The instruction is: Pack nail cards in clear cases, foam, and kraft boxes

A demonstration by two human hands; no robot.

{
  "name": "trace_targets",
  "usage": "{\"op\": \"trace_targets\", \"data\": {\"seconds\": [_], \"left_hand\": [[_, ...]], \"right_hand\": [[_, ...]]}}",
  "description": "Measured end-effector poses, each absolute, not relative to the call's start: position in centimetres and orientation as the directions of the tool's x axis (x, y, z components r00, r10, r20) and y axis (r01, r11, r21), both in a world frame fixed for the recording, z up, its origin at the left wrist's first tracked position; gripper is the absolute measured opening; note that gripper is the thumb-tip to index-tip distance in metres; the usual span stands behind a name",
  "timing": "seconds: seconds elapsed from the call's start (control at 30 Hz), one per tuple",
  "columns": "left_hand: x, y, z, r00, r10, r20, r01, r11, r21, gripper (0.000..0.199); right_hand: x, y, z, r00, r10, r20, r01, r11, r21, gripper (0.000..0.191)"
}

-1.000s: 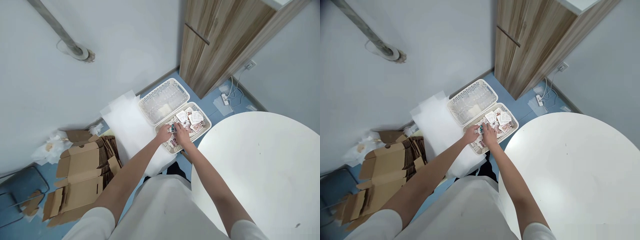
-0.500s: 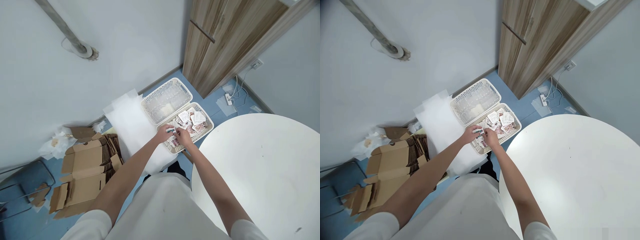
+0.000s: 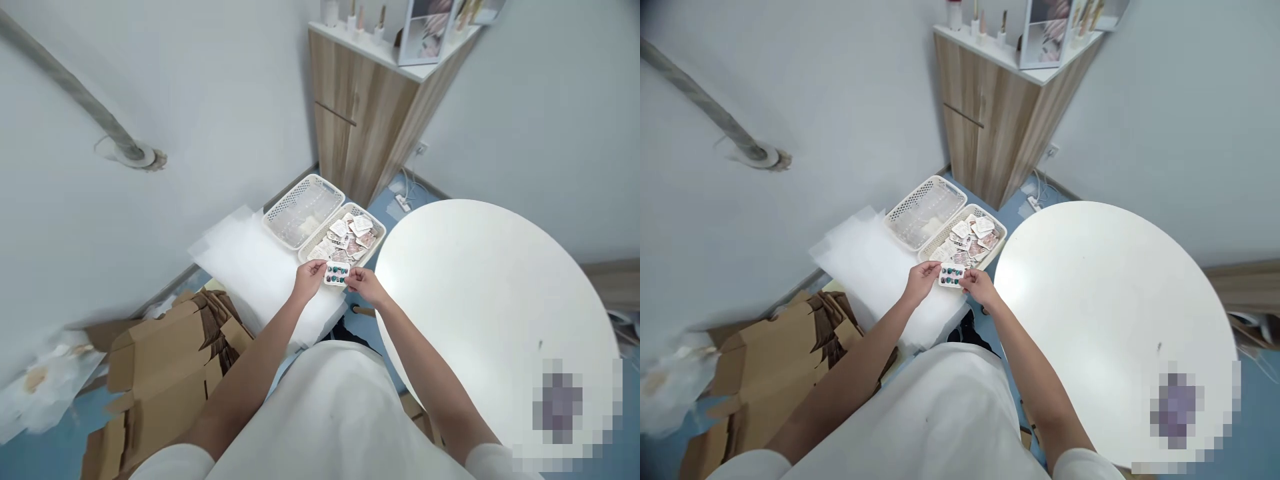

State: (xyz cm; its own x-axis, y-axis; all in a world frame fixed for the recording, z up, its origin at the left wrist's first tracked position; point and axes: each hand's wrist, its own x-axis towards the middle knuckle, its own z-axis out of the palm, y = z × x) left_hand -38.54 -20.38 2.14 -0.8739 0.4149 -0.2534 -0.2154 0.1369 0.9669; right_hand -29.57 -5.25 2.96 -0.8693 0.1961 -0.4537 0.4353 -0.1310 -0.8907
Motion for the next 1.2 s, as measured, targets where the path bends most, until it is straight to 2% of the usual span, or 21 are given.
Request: {"op": "trace_targets", "data": {"seconds": [0.3,0.4,0.57,0.67,0.8,0.9,1.07,1.2], "left_hand": [[-31.2,-19.6,3.3,-0.728,0.611,-0.312,-0.345,0.067,0.936,0.022],[-28.9,-19.0,3.5,-0.653,0.654,-0.382,-0.455,0.065,0.888,0.024],[-25.1,-17.9,4.0,-0.511,0.726,-0.459,-0.613,0.066,0.787,0.026],[-22.6,-17.0,4.2,-0.417,0.77,-0.483,-0.625,0.142,0.767,0.026],[-19.7,-14.8,4.4,-0.347,0.807,-0.478,-0.509,0.266,0.818,0.026],[-18.3,-12.7,4.5,-0.383,0.832,-0.402,-0.355,0.269,0.895,0.031],[-16.9,-10.3,4.2,-0.334,0.893,-0.302,-0.146,0.267,0.952,0.034],[-15.9,-9.2,3.7,-0.358,0.892,-0.275,-0.046,0.277,0.96,0.039]], "right_hand": [[-18.9,-8.1,5.4,-0.758,0.401,-0.514,0.45,-0.25,-0.857,0.021],[-15.4,-9.0,6.1,-0.743,0.468,-0.478,0.368,-0.312,-0.876,0.025],[-10.4,-10.4,6.3,-0.691,0.626,-0.363,0.148,-0.368,-0.918,0.051],[-8.4,-10.5,6.1,-0.605,0.743,-0.286,0.022,-0.343,-0.939,0.049],[-6.1,-9.4,5.7,-0.432,0.872,-0.231,-0.047,-0.277,-0.96,0.028],[-4.2,-7.8,5.2,-0.337,0.91,-0.242,-0.045,-0.272,-0.961,0.025],[-1.7,-4.9,4.1,-0.334,0.899,-0.283,-0.043,-0.314,-0.948,0.038],[-1.2,-3.4,3.1,-0.418,0.856,-0.303,0.061,-0.307,-0.95,0.057]]}}
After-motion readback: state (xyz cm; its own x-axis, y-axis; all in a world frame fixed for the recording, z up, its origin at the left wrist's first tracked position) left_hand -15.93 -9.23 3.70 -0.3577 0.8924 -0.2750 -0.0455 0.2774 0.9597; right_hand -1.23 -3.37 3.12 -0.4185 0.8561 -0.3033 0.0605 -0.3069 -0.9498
